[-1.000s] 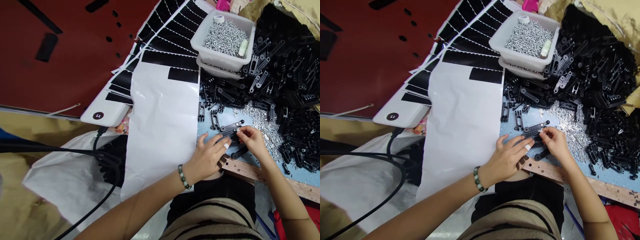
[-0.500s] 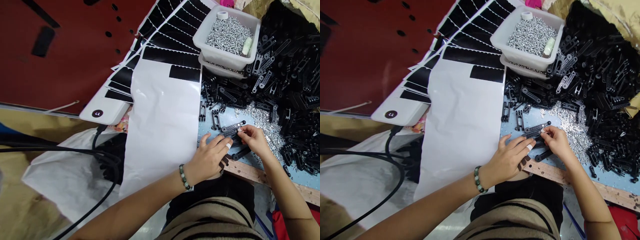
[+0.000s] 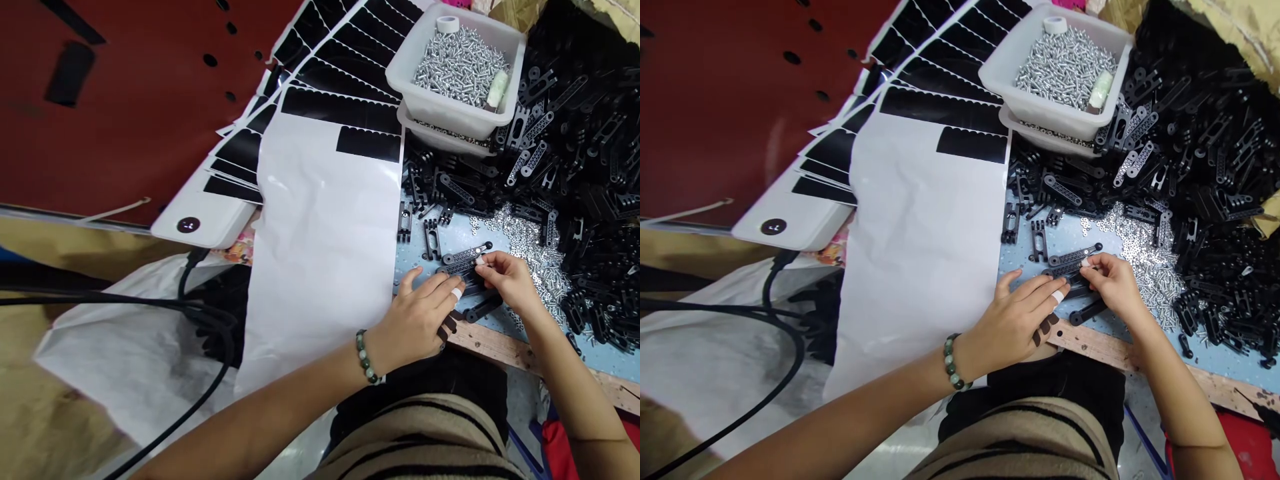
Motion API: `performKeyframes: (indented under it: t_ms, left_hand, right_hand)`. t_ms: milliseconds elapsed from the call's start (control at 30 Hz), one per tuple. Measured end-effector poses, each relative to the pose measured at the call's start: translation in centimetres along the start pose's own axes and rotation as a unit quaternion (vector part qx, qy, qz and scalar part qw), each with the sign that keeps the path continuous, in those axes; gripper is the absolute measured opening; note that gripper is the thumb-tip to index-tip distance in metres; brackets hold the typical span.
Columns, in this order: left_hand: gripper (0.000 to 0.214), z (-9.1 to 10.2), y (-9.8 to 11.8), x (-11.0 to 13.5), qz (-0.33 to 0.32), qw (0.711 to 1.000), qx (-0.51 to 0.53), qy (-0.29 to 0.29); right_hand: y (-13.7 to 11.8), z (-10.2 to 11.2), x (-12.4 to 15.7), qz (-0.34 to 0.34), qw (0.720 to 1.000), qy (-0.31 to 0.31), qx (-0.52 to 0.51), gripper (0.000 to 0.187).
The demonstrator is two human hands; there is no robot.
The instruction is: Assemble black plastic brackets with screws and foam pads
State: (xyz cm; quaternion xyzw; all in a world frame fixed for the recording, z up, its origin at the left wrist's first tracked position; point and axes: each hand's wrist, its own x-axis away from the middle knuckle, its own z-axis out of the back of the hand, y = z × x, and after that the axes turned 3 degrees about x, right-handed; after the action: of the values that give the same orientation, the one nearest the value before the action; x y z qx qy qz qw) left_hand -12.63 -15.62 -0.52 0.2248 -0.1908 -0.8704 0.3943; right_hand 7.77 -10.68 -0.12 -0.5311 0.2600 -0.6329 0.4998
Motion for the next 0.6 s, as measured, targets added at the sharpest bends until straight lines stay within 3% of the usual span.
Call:
performKeyframes:
  t_ms: [600]
  left_hand:
    - [0.044, 0.02, -0.21, 0.36, 0.003, 1.000, 0.017, -0.011]
  right_hand:
    - [0.21, 0.07, 0.17, 0.017, 0.999, 0.013, 0.030, 0.034]
